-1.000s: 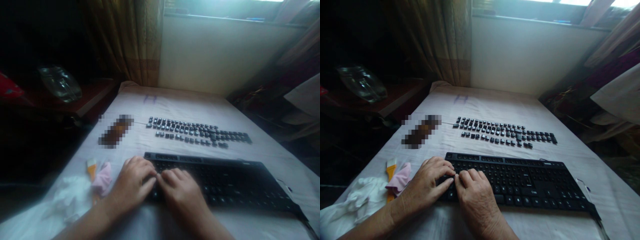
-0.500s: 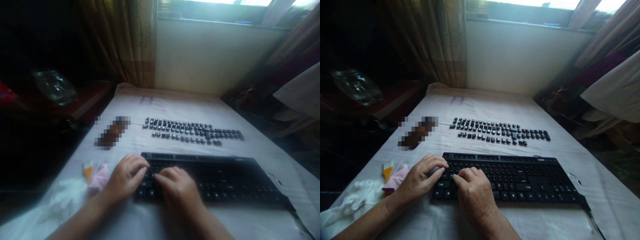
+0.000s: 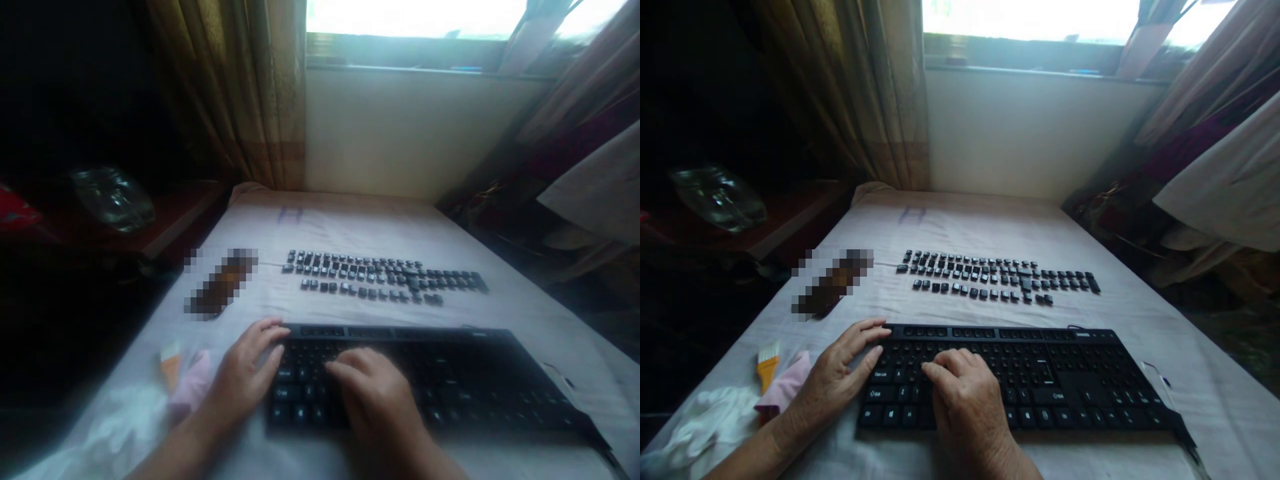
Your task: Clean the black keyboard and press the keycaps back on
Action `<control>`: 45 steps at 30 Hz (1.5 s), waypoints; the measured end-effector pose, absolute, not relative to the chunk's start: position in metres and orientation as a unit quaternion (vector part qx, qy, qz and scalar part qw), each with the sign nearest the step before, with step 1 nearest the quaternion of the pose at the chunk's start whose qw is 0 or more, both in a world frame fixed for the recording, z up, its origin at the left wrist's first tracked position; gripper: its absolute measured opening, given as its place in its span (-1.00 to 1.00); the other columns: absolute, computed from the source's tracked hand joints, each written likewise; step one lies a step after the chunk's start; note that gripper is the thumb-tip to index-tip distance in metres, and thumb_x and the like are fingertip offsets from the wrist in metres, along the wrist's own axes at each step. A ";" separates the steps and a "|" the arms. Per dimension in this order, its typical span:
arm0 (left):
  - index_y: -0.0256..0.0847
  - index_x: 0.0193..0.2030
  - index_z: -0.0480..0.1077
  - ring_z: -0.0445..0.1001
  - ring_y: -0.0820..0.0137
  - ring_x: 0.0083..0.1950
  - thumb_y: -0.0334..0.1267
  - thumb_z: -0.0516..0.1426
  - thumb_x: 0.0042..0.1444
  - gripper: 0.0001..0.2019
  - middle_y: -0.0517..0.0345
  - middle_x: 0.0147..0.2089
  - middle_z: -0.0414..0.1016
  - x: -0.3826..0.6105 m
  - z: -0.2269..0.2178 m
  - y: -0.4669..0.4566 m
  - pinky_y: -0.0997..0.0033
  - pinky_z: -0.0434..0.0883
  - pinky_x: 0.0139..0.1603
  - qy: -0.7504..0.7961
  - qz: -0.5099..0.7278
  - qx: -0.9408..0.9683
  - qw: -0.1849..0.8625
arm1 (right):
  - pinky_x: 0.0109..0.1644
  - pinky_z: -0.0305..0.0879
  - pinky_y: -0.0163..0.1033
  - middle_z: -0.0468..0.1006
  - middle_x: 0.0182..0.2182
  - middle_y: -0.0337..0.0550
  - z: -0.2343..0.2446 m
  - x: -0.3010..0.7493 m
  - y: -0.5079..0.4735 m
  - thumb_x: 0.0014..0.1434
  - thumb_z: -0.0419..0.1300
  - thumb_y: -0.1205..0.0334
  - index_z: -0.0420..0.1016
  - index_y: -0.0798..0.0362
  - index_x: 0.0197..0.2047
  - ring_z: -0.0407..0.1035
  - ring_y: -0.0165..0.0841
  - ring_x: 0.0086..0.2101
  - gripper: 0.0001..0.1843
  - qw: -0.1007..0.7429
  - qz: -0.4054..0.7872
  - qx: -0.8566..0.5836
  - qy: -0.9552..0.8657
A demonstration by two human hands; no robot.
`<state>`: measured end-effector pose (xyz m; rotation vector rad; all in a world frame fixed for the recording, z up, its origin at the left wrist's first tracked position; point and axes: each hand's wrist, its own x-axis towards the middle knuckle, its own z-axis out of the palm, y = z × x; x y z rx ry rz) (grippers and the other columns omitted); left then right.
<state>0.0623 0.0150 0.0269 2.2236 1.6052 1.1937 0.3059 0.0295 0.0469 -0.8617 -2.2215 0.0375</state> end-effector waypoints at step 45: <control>-0.23 0.08 0.40 0.50 0.26 0.02 -0.12 0.17 0.32 -0.70 0.00 0.08 0.46 0.080 0.049 0.141 0.08 0.50 0.05 0.671 0.174 0.708 0.134 | -0.40 0.06 -0.22 0.53 -0.46 -0.17 0.026 0.305 0.037 0.22 -0.02 0.45 0.52 -0.02 -0.27 0.31 -0.32 -0.48 -0.69 0.461 0.008 -0.333 -0.822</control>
